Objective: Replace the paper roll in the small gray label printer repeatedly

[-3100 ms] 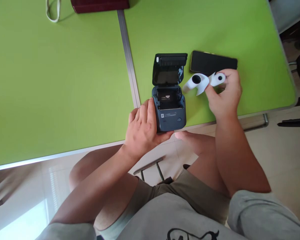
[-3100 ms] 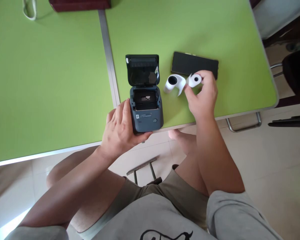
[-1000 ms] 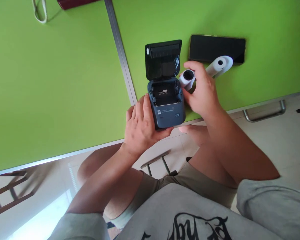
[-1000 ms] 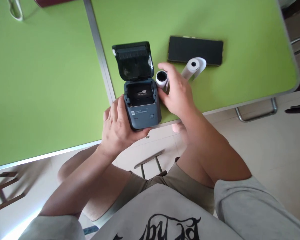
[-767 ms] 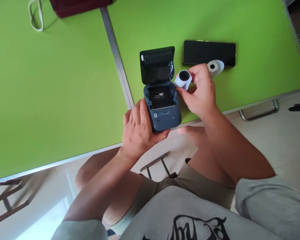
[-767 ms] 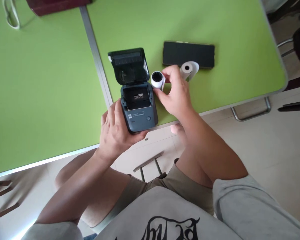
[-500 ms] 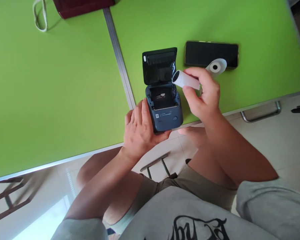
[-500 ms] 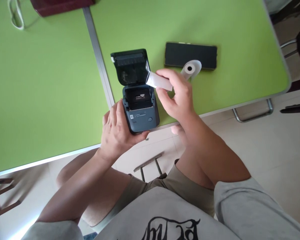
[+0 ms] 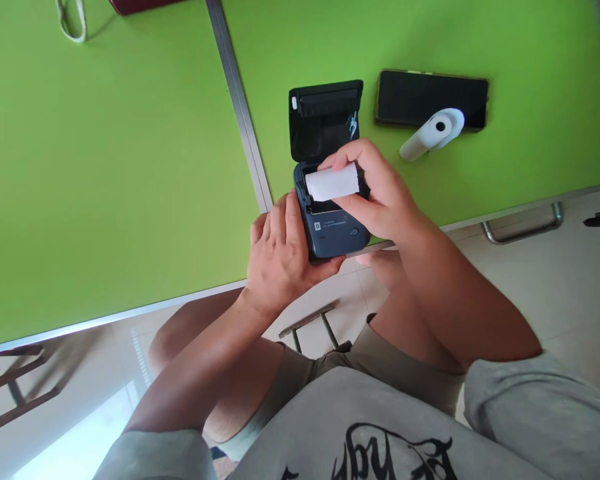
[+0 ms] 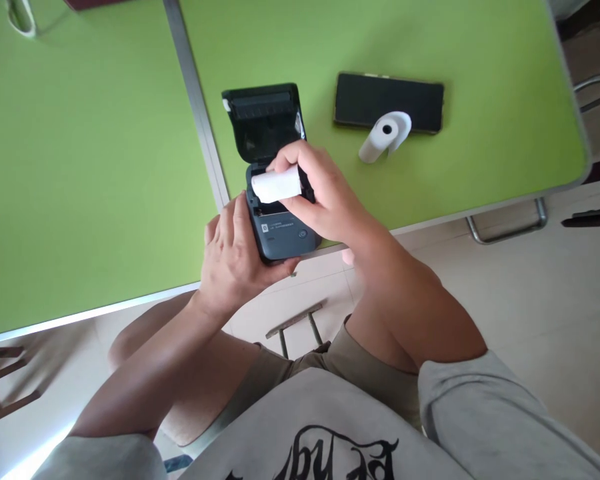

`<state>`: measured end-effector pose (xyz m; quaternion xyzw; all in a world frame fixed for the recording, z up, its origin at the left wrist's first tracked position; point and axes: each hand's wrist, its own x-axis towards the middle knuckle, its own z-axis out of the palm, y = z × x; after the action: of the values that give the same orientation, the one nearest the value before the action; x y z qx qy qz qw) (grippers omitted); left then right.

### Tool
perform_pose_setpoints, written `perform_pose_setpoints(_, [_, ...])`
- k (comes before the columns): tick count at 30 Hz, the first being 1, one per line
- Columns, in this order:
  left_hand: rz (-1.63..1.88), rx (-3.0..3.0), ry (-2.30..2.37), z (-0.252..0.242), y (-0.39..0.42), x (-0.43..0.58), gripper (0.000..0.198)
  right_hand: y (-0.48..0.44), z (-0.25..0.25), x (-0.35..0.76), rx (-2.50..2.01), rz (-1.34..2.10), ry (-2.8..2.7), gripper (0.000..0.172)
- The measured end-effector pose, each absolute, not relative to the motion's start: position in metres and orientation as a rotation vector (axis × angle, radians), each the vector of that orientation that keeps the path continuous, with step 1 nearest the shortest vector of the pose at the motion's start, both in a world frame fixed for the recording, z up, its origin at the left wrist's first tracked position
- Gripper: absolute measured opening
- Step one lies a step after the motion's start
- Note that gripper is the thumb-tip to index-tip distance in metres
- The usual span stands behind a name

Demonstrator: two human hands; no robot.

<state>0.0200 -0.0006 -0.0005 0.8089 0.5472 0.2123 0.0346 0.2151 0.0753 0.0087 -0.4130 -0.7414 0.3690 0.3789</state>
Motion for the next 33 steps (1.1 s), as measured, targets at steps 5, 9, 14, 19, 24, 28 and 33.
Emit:
perform_pose_setpoints(5, [0.653, 2.453, 1.684, -0.001, -0.001, 0.020, 0.108, 0.075, 0.001, 0.213, -0.963, 0.996, -1.777, 0.021])
perform_pose_setpoints(9, [0.654, 2.476, 1.685, 0.000, -0.001, 0.020, 0.109, 0.075, 0.004, 0.213, -0.928, 0.869, -1.864, 0.006])
perform_pose_setpoints(14, [0.658, 2.485, 1.693, -0.002, 0.000, 0.020, 0.110, 0.077, 0.008, 0.215, -0.898, 0.819, -1.933, 0.008])
perform_pose_setpoints(19, [0.723, 2.455, 1.657, -0.002, -0.002, 0.019, 0.103, 0.078, 0.013, 0.224, -0.869, 0.938, -1.987, 0.007])
perform_pose_setpoints(24, [0.686, 2.420, 1.580, 0.002, -0.004, 0.016, 0.064, 0.077, 0.019, 0.233, -0.889, 1.041, -2.149, 0.021])
perform_pose_setpoints(28, [0.646, 2.407, 1.573, 0.003, -0.004, 0.015, 0.057, 0.076, 0.009, 0.230, -0.792, 1.001, -1.963, 0.034])
perform_pose_setpoints(33, [0.626, 2.478, 1.539, 0.002, -0.003, 0.014, 0.050, 0.078, -0.011, 0.219, -1.104, 0.664, -1.592, 0.022])
